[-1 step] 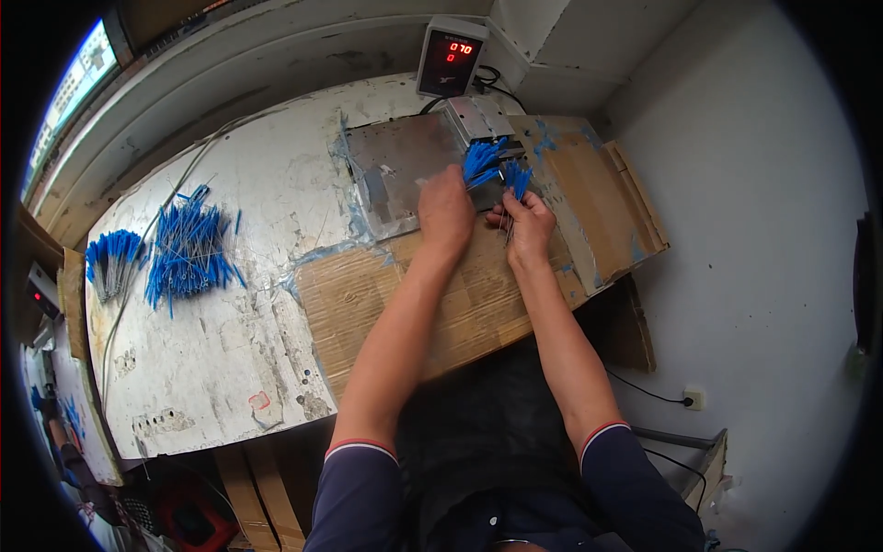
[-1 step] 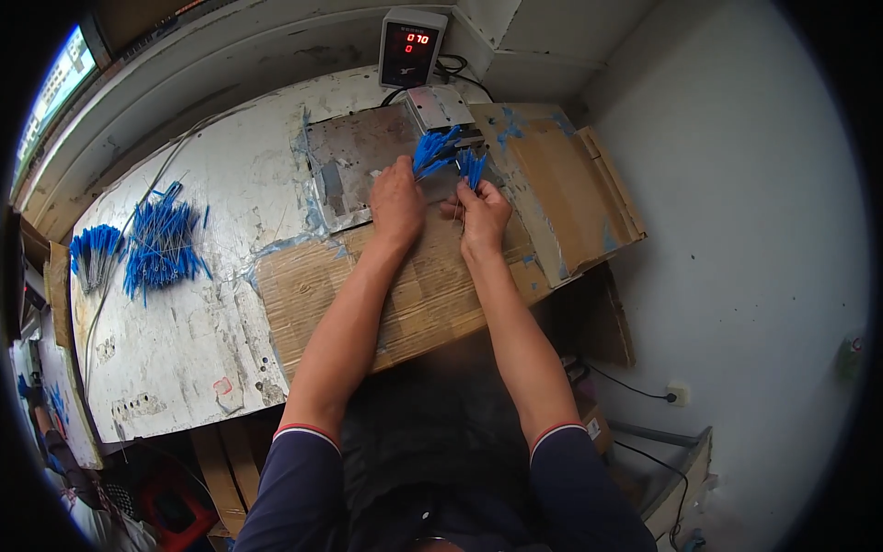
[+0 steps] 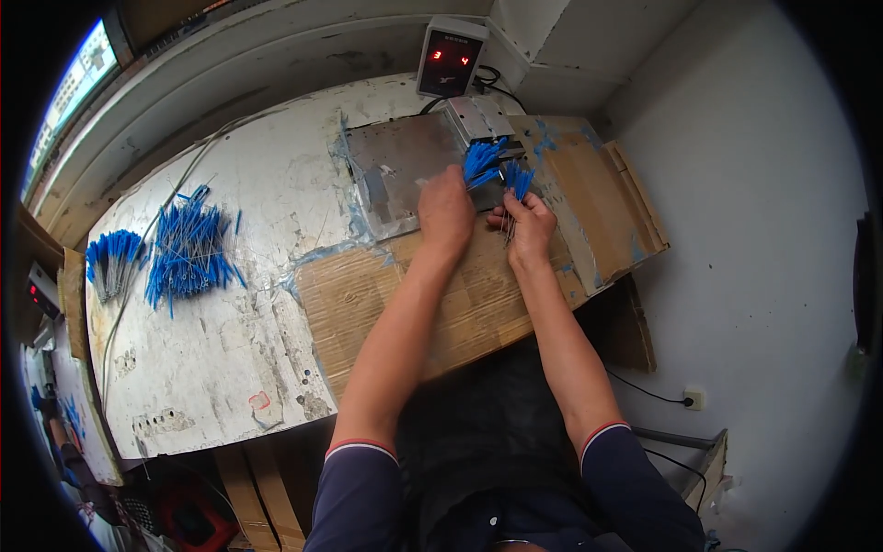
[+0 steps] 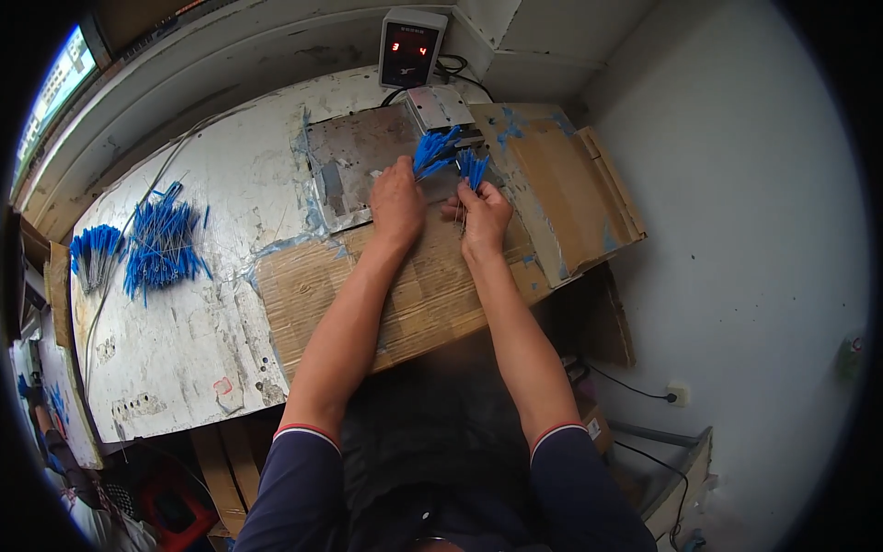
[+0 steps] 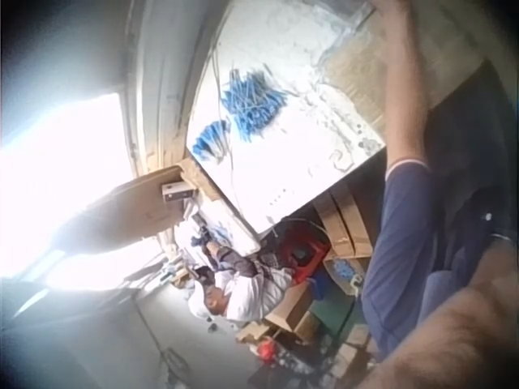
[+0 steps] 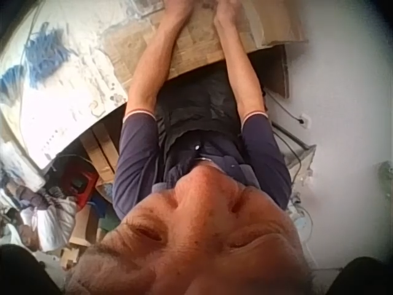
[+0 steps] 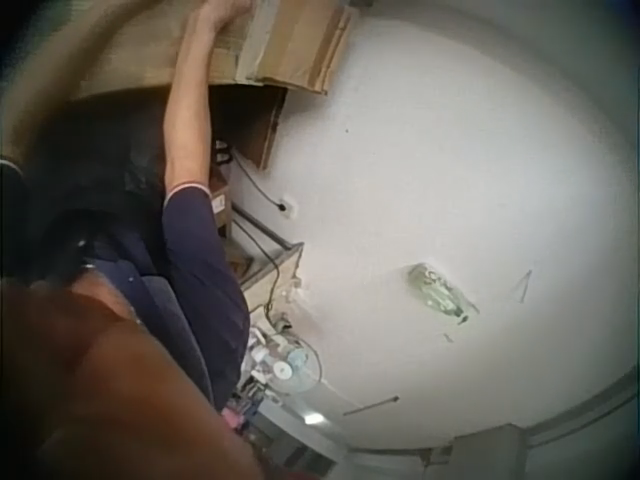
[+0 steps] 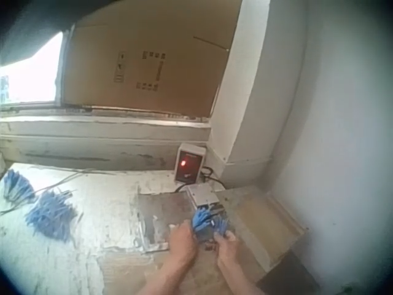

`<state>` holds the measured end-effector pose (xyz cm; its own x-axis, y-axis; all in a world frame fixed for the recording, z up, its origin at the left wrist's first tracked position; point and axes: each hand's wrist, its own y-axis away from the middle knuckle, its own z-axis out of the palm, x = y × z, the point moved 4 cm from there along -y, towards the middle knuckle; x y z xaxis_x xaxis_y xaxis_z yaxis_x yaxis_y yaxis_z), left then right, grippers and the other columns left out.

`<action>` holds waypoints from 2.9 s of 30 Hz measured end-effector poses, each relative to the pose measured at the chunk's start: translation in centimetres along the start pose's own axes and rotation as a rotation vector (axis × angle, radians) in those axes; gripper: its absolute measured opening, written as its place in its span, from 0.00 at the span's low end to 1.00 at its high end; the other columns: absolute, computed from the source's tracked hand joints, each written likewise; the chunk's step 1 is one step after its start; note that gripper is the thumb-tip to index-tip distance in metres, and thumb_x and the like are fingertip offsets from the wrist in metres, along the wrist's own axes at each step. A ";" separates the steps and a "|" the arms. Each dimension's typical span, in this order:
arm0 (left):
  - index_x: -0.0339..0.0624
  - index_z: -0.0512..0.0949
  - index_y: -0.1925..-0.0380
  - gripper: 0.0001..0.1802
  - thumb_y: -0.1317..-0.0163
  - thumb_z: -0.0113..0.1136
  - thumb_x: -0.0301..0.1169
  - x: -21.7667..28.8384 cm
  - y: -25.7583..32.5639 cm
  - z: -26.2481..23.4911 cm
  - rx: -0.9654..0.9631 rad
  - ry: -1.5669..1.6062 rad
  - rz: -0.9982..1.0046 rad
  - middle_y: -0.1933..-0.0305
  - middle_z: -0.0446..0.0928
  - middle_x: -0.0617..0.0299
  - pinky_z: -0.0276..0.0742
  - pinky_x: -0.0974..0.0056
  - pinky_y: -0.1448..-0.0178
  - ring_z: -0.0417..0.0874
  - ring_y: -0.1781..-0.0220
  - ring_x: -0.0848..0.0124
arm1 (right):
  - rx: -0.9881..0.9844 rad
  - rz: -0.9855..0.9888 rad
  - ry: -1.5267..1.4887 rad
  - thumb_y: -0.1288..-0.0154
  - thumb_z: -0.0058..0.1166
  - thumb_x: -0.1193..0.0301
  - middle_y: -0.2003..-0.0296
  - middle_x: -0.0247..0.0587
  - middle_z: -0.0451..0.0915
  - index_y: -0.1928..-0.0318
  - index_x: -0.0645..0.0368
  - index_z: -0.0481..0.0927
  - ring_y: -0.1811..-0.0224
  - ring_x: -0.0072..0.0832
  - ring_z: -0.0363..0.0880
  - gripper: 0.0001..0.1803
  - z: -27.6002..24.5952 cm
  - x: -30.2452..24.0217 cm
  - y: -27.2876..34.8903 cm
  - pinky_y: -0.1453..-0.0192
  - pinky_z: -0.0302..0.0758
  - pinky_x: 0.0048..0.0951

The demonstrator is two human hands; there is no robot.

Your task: Using a machine to process and assemble bundles of blue synthetic filaments into component parts.

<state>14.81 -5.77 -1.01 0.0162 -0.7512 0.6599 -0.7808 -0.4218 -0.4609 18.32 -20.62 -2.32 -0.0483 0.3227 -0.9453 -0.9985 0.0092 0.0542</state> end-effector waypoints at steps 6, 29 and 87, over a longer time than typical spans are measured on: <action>0.37 0.77 0.57 0.13 0.44 0.55 0.21 0.4 0.1 0.1 -0.004 -0.033 0.026 0.64 0.82 0.48 0.77 0.48 0.51 0.82 0.58 0.49 | -0.027 0.000 0.027 0.33 0.60 0.75 0.76 0.35 0.79 0.63 0.62 0.80 0.80 0.20 0.76 0.04 -0.6 -0.2 0.3 0.79 0.76 0.22; 0.40 0.70 0.51 0.17 0.40 0.58 0.19 -0.9 0.2 -0.4 0.173 0.261 -0.218 0.63 0.82 0.42 0.77 0.44 0.55 0.84 0.58 0.42 | 0.029 -0.115 0.383 0.39 0.63 0.74 0.83 0.29 0.72 0.74 0.59 0.78 0.87 0.15 0.65 0.09 -0.8 -0.5 -1.9 0.87 0.58 0.22; 0.41 0.75 0.61 0.06 0.38 0.53 0.23 -0.5 0.0 -0.4 0.215 0.055 -0.163 0.65 0.79 0.46 0.75 0.43 0.57 0.80 0.61 0.45 | 0.040 -0.044 0.365 0.44 0.63 0.82 0.78 0.37 0.78 0.68 0.64 0.77 0.83 0.24 0.76 0.07 0.5 -0.9 -2.7 0.84 0.75 0.27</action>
<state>14.54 -5.18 -1.06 0.0919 -0.6386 0.7641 -0.6200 -0.6371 -0.4579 21.09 -20.46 -1.42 -0.0184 -0.0380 -0.9991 -0.9984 0.0546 0.0163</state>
